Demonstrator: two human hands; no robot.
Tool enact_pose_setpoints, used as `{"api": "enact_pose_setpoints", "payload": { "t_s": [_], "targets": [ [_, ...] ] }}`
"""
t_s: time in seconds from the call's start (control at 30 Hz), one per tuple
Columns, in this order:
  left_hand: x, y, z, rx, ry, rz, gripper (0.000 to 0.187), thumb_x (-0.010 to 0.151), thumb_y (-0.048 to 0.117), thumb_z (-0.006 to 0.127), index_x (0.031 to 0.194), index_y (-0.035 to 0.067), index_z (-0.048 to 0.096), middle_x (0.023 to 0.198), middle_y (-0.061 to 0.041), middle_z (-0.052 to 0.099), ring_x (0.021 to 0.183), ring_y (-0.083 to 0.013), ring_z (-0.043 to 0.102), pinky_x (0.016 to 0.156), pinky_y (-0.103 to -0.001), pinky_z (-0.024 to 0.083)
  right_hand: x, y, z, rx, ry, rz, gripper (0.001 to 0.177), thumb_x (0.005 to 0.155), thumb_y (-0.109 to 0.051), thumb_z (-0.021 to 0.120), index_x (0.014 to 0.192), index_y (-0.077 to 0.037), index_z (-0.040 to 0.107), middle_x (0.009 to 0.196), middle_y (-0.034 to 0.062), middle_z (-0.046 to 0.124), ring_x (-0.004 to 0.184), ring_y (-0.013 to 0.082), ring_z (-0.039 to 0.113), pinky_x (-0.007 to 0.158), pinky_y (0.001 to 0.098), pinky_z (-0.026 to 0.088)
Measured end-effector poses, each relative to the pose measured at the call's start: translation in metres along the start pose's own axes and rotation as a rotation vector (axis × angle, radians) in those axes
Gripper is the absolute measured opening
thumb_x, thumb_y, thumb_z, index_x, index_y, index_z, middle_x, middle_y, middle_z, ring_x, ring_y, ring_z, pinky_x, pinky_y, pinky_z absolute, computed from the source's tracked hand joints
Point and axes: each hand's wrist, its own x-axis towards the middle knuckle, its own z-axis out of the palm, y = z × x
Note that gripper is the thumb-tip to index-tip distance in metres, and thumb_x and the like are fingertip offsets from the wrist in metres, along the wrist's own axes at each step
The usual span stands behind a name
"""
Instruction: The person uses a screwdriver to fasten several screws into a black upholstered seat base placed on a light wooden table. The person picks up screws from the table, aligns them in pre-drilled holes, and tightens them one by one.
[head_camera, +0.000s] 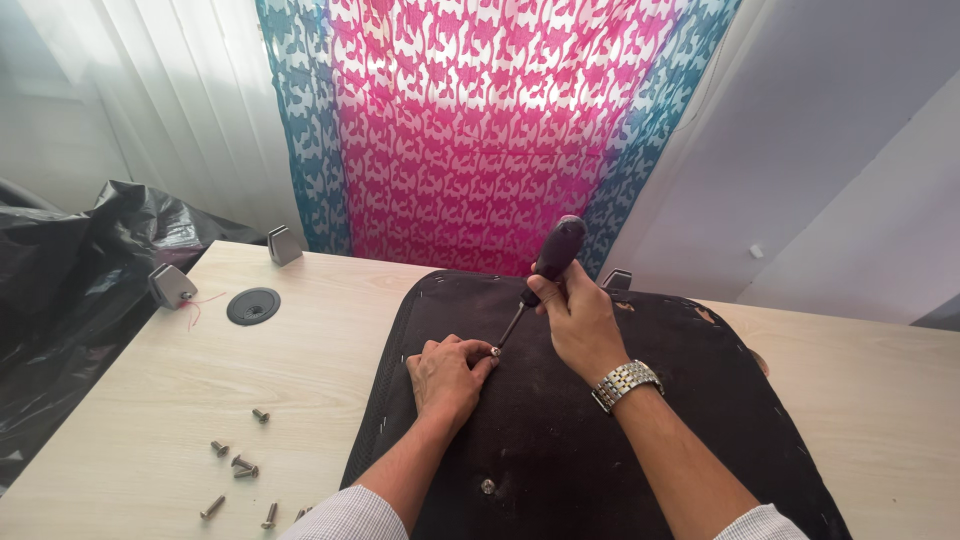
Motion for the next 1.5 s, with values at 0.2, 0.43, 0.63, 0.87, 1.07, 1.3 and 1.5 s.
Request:
{"api": "enact_pose_setpoints", "payload": {
  "t_s": [0.2,0.43,0.63,0.87,1.07,1.3,1.5],
  "targets": [
    [-0.0006,0.0015,0.0003,0.002,0.002,-0.006,0.023,0.089,0.041,0.071,0.106,0.029,0.08,0.095,0.011,0.072,0.102,-0.0094,0.057,0.102,-0.033,0.034,0.0029,0.0011,-0.0005,0.029,0.009,-0.008,0.037,0.096,-0.044,0.059,0.11,-0.011,0.066,0.083,0.0029,0.074,0.074,0.0127,0.073,0.07,0.0325,0.058],
    [0.0001,0.0028,0.0002,0.033,0.011,-0.001,0.025,0.088,0.044,0.071,0.107,0.029,0.08,0.098,0.012,0.071,0.104,-0.0103,0.057,0.102,-0.034,0.033,0.0058,-0.0047,-0.002,-0.036,-0.038,-0.038,0.034,0.096,-0.044,0.06,0.105,-0.011,0.066,0.073,0.0024,0.069,0.064,0.0137,0.067,0.063,0.0336,0.054],
    [0.0012,0.0023,0.0024,0.036,0.013,-0.012,0.025,0.089,0.044,0.07,0.107,0.031,0.08,0.097,0.011,0.072,0.103,-0.0104,0.057,0.102,-0.034,0.033,0.0073,-0.0009,-0.0029,-0.001,-0.018,-0.041,0.033,0.096,-0.044,0.061,0.102,-0.011,0.065,0.072,0.0011,0.07,0.064,0.0128,0.068,0.063,0.0322,0.054],
    [0.0024,-0.002,0.0054,0.037,0.053,0.042,0.024,0.089,0.042,0.069,0.107,0.029,0.08,0.099,0.012,0.07,0.102,-0.0108,0.056,0.1,-0.035,0.034,0.0048,-0.0025,-0.0002,-0.019,0.015,-0.054,0.032,0.096,-0.042,0.063,0.1,-0.01,0.066,0.072,0.0024,0.07,0.062,0.0129,0.066,0.061,0.0317,0.054],
    [0.001,-0.003,0.005,0.038,0.036,0.023,0.025,0.092,0.043,0.067,0.111,0.03,0.079,0.099,0.011,0.071,0.103,-0.0102,0.058,0.102,-0.032,0.035,0.0017,-0.0078,0.0029,-0.049,0.007,-0.036,0.031,0.095,-0.042,0.062,0.099,-0.011,0.067,0.072,0.001,0.07,0.061,0.0119,0.067,0.06,0.0306,0.054],
    [-0.0013,-0.0049,0.0061,0.106,0.078,0.107,0.025,0.093,0.04,0.066,0.111,0.028,0.078,0.099,0.007,0.07,0.103,-0.0133,0.058,0.098,-0.036,0.037,-0.0007,-0.0045,0.0045,-0.041,0.056,-0.046,0.032,0.096,-0.042,0.062,0.098,-0.01,0.066,0.07,0.001,0.069,0.06,0.0119,0.065,0.058,0.0303,0.053],
    [0.0009,-0.0057,0.0076,0.121,0.072,0.117,0.024,0.093,0.04,0.066,0.111,0.028,0.077,0.096,0.006,0.069,0.1,-0.0142,0.059,0.098,-0.037,0.037,0.002,-0.0024,0.0039,-0.057,0.063,-0.03,0.035,0.095,-0.045,0.062,0.097,-0.011,0.067,0.071,-0.0002,0.069,0.06,0.0117,0.065,0.058,0.03,0.053]
  ]
}}
